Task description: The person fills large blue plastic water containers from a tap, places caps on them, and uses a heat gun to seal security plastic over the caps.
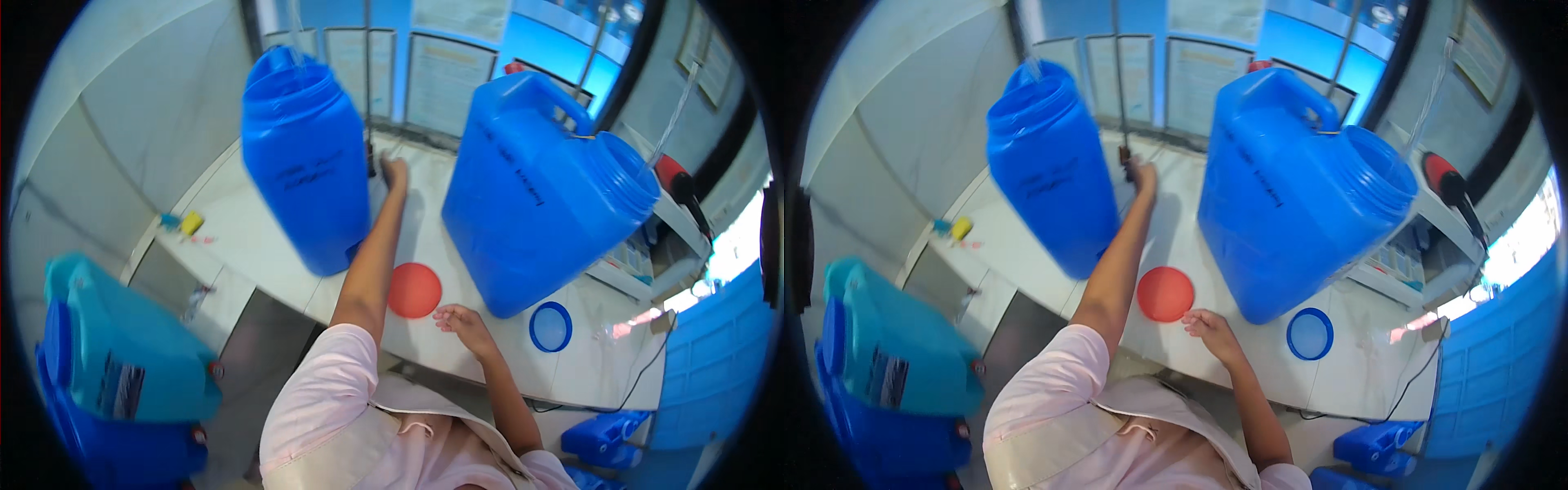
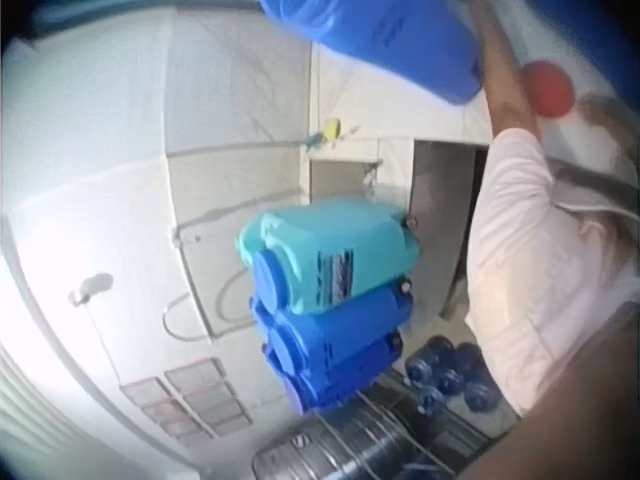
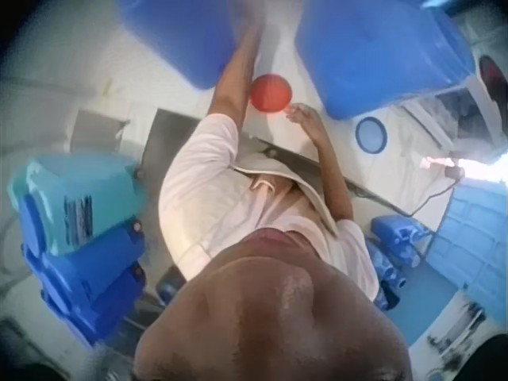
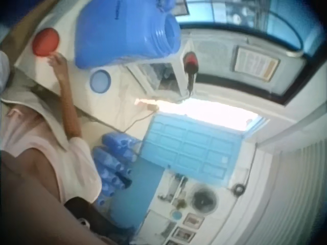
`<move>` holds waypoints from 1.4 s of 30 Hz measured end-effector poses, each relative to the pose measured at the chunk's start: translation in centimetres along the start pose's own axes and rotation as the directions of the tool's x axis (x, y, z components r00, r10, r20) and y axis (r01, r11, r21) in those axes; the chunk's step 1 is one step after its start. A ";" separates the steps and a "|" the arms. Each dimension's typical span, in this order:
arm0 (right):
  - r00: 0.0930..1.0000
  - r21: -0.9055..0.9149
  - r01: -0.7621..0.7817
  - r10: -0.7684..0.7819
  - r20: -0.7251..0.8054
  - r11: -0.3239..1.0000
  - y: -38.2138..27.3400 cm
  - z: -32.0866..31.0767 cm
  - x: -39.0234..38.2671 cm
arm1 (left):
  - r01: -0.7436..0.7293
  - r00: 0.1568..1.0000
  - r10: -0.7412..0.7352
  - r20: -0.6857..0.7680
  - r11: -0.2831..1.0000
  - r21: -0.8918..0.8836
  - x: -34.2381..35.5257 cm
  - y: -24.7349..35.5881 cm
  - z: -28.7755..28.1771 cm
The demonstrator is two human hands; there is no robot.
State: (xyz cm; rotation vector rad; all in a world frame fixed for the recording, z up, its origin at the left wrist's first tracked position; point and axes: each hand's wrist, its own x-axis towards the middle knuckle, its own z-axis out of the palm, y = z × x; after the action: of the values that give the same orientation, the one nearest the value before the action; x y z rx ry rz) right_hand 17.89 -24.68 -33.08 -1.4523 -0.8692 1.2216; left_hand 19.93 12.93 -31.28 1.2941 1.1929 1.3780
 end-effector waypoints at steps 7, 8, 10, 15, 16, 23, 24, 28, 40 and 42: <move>0.922 -0.174 0.144 -0.068 0.382 0.974 1.0 5.9 3.0 | -0.274 0.811 0.243 0.532 0.962 -0.022 -20.3 5.0 -20.4; 0.882 -0.220 0.200 -0.078 0.465 0.955 1.0 8.4 3.4 | -0.291 0.859 0.214 0.465 0.951 0.101 -22.4 5.3 -25.1; 0.807 -0.190 0.355 -0.197 0.557 0.915 0.8 14.3 2.7 | -0.171 0.963 0.111 0.246 0.956 0.237 -26.6 4.7 -33.2; 0.484 -0.042 0.753 -0.510 0.711 0.656 -0.5 28.7 -1.1 | 0.034 0.894 0.204 -0.399 0.857 0.515 -36.1 2.0 -48.8; 0.455 -0.073 0.813 -0.552 0.699 0.577 0.0 31.4 -1.1 | 0.140 0.834 0.223 -0.504 0.799 0.585 -37.6 2.1 -51.5; 0.591 -0.303 0.786 -0.513 0.622 0.539 2.3 44.5 -1.5 | 0.422 0.726 0.403 -0.558 0.379 0.823 -40.5 3.3 -62.8; 0.613 -0.321 0.772 -0.509 0.604 0.549 2.3 45.7 -1.5 | 0.487 0.739 0.319 -0.593 0.355 0.798 -40.0 2.9 -63.8; 0.695 -0.426 0.711 -0.463 0.550 0.560 3.4 47.2 0.7 | 0.492 0.767 0.261 -0.586 0.347 0.798 -37.4 2.0 -65.8; 0.756 -0.521 0.651 -0.405 0.514 0.552 4.2 44.8 -1.5 | 0.220 0.793 0.311 -0.524 0.656 0.722 -46.7 2.3 -68.4; 0.765 -0.526 0.634 -0.360 0.533 0.568 5.3 43.1 -1.8 | 0.416 0.632 0.201 -0.749 0.727 0.546 -49.4 3.3 -71.6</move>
State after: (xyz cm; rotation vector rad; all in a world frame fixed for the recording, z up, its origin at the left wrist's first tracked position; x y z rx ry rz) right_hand -24.72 -17.21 -36.99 -1.3490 -2.0323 0.7296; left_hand -47.71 -41.64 -35.60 1.0126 2.5605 1.4913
